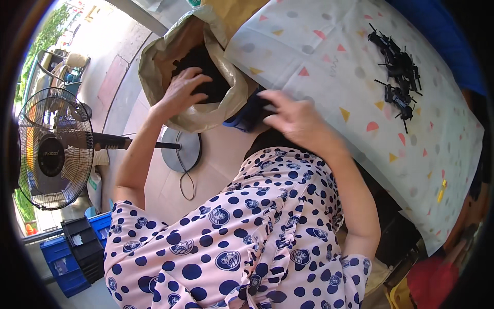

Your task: Assembling and inspecting small black electronic components at a workstation.

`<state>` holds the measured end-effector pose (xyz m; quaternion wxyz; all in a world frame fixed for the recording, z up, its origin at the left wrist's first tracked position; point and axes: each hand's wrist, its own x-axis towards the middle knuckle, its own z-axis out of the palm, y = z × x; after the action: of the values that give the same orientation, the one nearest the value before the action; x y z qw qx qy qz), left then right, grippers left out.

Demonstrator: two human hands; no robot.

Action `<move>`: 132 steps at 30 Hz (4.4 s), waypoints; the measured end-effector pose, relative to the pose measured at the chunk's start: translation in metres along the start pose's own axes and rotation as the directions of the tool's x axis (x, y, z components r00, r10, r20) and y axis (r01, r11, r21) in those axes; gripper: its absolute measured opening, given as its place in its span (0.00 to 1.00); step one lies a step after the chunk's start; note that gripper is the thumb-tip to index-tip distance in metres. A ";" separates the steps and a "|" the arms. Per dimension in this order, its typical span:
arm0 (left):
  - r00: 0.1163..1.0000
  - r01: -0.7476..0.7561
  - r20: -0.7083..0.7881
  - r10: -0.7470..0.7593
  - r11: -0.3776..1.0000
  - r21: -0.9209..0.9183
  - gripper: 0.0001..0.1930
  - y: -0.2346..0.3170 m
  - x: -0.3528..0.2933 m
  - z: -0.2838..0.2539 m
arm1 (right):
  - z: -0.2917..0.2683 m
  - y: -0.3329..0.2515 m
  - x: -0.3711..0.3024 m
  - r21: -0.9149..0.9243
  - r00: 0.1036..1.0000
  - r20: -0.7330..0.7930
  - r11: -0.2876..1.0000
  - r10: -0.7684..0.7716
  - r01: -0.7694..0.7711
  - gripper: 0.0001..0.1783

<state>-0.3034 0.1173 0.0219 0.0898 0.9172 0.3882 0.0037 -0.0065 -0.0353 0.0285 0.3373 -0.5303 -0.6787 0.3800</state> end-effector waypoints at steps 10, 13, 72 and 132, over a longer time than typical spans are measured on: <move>0.961 -0.243 0.177 0.211 0.953 0.180 0.34 0.003 0.017 0.017 | 0.107 0.006 0.070 -0.558 0.945 0.149 0.765 -0.290 0.323 0.14; 0.951 -0.282 0.203 0.232 0.920 0.271 0.36 -0.003 0.025 0.027 | 0.110 -0.003 0.079 -0.519 0.931 0.116 0.778 -0.348 0.355 0.05; 0.805 0.086 -0.589 -0.064 0.996 0.009 0.15 -0.041 0.105 -0.020 | 0.101 0.015 0.070 0.476 0.950 -0.248 0.878 0.191 -0.053 0.24; 0.563 -0.058 -0.160 -0.811 0.154 -0.986 0.06 -0.053 -0.090 -0.024 | 0.110 -0.052 0.201 -0.453 0.910 0.395 0.835 -0.128 0.314 0.11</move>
<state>-0.4055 0.0935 0.0421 0.4534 0.4437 0.5487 0.5446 -0.1673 0.1360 0.0320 0.1028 -0.4405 -0.8606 0.2338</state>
